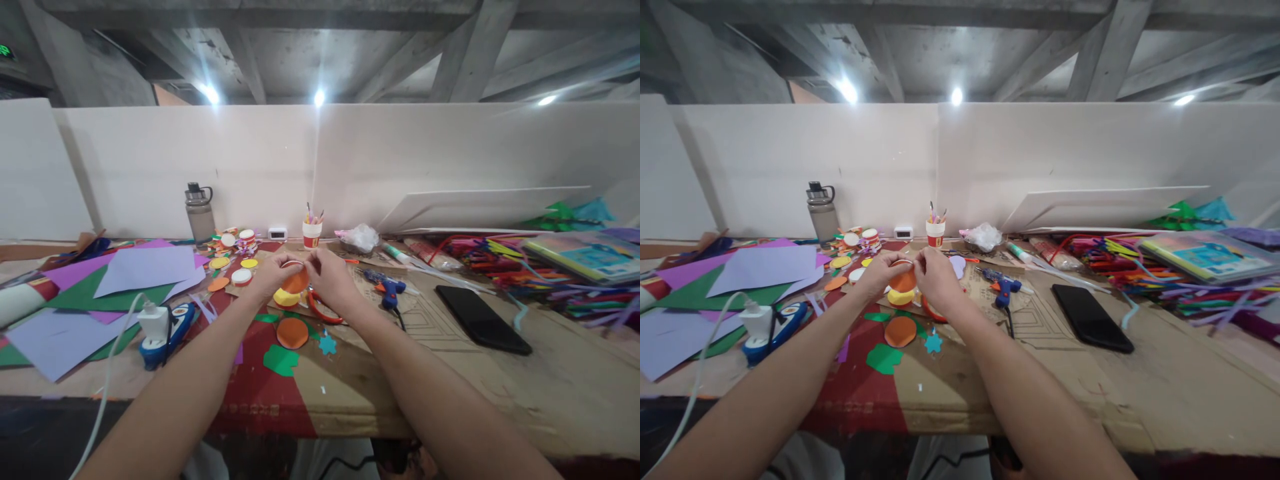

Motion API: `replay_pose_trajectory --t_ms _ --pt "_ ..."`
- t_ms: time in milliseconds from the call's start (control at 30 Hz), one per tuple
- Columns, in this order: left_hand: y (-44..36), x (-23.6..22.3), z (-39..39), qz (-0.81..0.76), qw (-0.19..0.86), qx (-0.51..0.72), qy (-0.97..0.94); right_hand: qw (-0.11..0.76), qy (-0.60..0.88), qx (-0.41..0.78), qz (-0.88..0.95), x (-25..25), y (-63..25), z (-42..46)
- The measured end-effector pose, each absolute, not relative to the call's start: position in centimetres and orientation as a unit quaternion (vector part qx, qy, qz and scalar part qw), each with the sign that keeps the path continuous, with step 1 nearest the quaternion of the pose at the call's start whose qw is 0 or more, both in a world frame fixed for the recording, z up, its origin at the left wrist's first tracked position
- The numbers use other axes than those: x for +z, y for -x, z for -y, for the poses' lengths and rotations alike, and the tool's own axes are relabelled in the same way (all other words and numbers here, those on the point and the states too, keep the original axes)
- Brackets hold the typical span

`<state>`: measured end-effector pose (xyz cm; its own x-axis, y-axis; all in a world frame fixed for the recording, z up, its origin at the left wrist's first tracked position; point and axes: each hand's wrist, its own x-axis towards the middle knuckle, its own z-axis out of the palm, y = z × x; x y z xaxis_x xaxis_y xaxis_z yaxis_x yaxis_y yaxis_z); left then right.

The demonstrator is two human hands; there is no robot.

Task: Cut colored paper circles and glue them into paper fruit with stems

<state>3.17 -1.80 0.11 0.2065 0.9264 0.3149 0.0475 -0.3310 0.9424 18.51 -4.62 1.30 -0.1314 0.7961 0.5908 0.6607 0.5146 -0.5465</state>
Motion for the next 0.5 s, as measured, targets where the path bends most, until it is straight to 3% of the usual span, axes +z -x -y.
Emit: replay_pose_trajectory --t_ms 200,500 --pt "-3.8 0.6 2.8 -0.425 0.238 0.512 -0.708 0.415 0.528 0.107 0.733 1.3 -18.3 4.4" --pt "-2.0 0.5 1.7 -0.436 0.209 0.58 -0.656 0.472 0.478 0.289 0.682 1.1 -18.7 3.7"
